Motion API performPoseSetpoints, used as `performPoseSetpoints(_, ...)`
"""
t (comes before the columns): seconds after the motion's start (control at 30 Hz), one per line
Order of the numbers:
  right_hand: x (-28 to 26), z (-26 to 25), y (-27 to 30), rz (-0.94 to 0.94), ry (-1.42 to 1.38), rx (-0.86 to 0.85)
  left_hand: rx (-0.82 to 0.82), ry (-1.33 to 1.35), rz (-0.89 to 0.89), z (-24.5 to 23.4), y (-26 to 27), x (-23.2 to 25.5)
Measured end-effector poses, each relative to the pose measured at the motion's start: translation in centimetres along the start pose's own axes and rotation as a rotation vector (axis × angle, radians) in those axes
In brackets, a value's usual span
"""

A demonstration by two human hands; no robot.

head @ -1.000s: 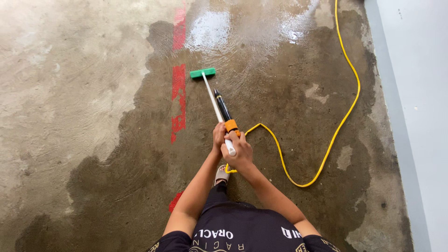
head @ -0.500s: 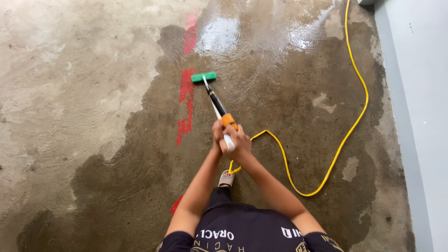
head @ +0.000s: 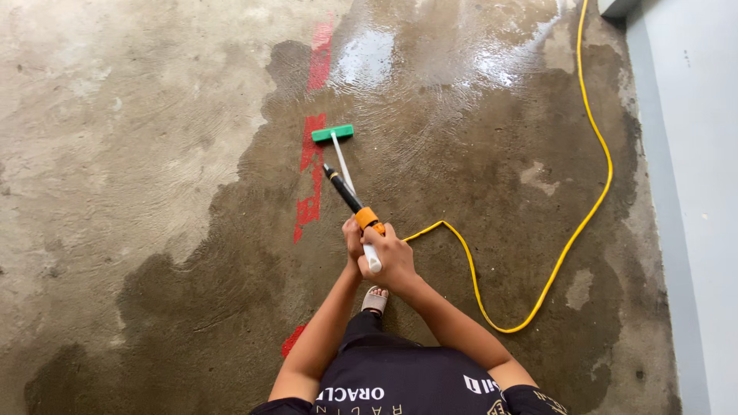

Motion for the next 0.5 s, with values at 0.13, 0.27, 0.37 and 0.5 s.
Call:
performPoseSetpoints(0.13, 1.2, 3.2, -6.3, 0.005, 0.038, 0.023, -0.010, -0.187, 0.028, -3.4, -6.6, -2.1)
performPoseSetpoints(0.27, 2.5, 4.0, -8.0, -0.037, -0.031, 0.088, 0.123, -0.270, 0.038, -3.6, -8.3, -2.7)
performPoseSetpoints(0.37, 3.6, 3.3, -7.2, 0.007, -0.063, 0.077, 0.438, 0.156, -0.364, -2.1, -5.2, -4.1)
performPoseSetpoints(0.5, 3.1, 1.9, -5.7, -0.094, -0.204, 0.073, 0.366, 0.735, -0.700, -0.6, -2.5, -6.3)
Point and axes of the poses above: each hand's wrist, its own y-axis away from the middle knuckle, its own z-axis out of the palm, x = y × z, the point moved 6 cm from there along -y, towards the middle knuckle, and after that the axes turned 14 degrees about y, right-handed, at the moved point
